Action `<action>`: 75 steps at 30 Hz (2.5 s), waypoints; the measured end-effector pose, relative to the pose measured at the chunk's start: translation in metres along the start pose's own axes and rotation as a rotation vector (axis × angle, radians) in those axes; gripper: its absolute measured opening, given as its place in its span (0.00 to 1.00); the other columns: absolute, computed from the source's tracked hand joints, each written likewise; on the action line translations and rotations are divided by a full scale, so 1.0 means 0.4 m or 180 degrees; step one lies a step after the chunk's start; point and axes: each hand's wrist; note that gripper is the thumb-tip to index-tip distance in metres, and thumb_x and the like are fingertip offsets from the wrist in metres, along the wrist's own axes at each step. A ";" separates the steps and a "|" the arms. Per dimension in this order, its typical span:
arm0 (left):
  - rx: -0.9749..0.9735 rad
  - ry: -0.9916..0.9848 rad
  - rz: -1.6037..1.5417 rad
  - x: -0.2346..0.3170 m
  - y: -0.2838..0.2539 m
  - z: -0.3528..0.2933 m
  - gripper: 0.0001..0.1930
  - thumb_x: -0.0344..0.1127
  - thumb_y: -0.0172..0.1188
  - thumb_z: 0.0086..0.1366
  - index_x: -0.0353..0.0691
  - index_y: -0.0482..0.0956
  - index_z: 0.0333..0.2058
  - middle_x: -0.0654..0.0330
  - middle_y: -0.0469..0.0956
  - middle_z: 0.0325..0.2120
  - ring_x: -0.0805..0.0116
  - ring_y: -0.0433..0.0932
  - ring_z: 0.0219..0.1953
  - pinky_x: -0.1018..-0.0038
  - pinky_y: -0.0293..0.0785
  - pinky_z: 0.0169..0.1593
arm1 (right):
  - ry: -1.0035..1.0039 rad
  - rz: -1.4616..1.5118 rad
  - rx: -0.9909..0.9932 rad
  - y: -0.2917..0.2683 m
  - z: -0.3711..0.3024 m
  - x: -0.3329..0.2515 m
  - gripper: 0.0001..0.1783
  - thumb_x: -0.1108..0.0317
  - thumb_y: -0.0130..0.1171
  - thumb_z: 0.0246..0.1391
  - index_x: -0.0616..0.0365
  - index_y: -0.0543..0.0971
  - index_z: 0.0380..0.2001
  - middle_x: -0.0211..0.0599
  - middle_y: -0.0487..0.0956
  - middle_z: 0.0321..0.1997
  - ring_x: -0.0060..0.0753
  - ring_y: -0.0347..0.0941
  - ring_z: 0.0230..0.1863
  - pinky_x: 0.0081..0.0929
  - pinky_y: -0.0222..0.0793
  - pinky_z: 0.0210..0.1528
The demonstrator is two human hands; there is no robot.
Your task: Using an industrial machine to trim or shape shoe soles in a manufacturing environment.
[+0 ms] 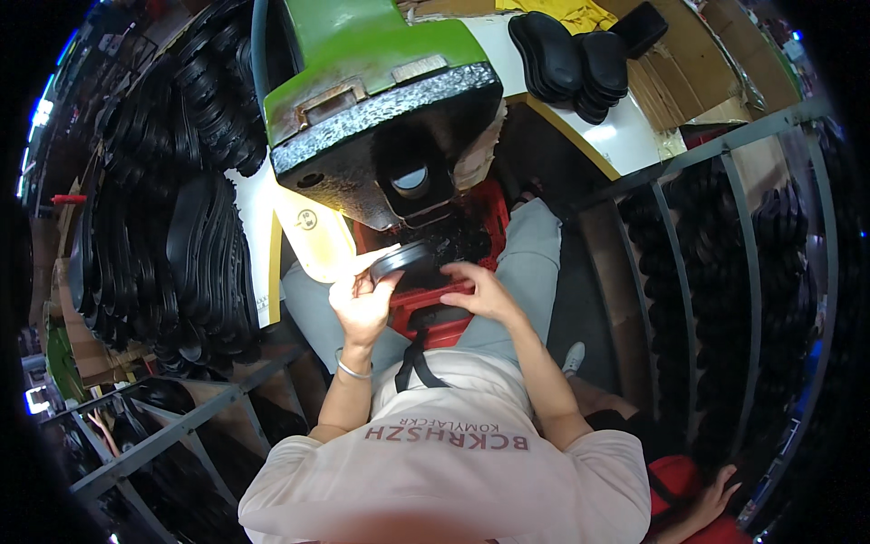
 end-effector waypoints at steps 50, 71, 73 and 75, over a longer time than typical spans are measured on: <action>0.0369 -0.1021 -0.0977 -0.056 -0.301 -0.079 0.16 0.16 0.62 0.50 0.38 0.67 0.33 0.58 0.74 0.36 0.74 0.74 0.37 0.78 0.70 0.44 | -0.1728 0.0591 0.1894 0.021 0.109 -0.243 0.28 0.74 0.75 0.33 0.57 0.64 0.31 0.24 0.70 0.20 0.09 0.62 0.18 0.11 0.61 0.20; -0.0820 -0.1654 -0.0459 -0.242 -0.012 -0.075 0.13 0.14 0.61 0.52 0.34 0.71 0.33 0.57 0.78 0.34 0.73 0.77 0.39 0.77 0.73 0.46 | -0.2771 -0.0557 0.2407 -0.051 0.030 -0.286 0.27 0.75 0.75 0.31 0.55 0.67 0.32 0.29 0.74 0.24 0.16 0.58 0.16 0.15 0.56 0.16; -0.1011 -0.1571 -0.0451 -0.204 0.029 -0.061 0.12 0.17 0.62 0.53 0.33 0.71 0.35 0.58 0.78 0.34 0.74 0.76 0.39 0.77 0.72 0.46 | -0.2563 -0.0816 0.2271 -0.069 0.019 -0.285 0.27 0.77 0.74 0.32 0.55 0.65 0.32 0.29 0.76 0.25 0.16 0.57 0.19 0.14 0.59 0.22; -0.1147 -0.1481 -0.0440 -0.138 0.053 -0.036 0.13 0.19 0.62 0.54 0.32 0.72 0.38 0.58 0.78 0.34 0.74 0.76 0.39 0.78 0.72 0.46 | -0.2608 -0.0816 0.2277 -0.079 0.017 -0.280 0.27 0.76 0.74 0.32 0.54 0.65 0.32 0.28 0.76 0.25 0.16 0.57 0.19 0.14 0.59 0.23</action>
Point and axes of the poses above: each hand's wrist, its own z-axis towards the middle knuckle, its own y-axis out of the palm, x = y × z
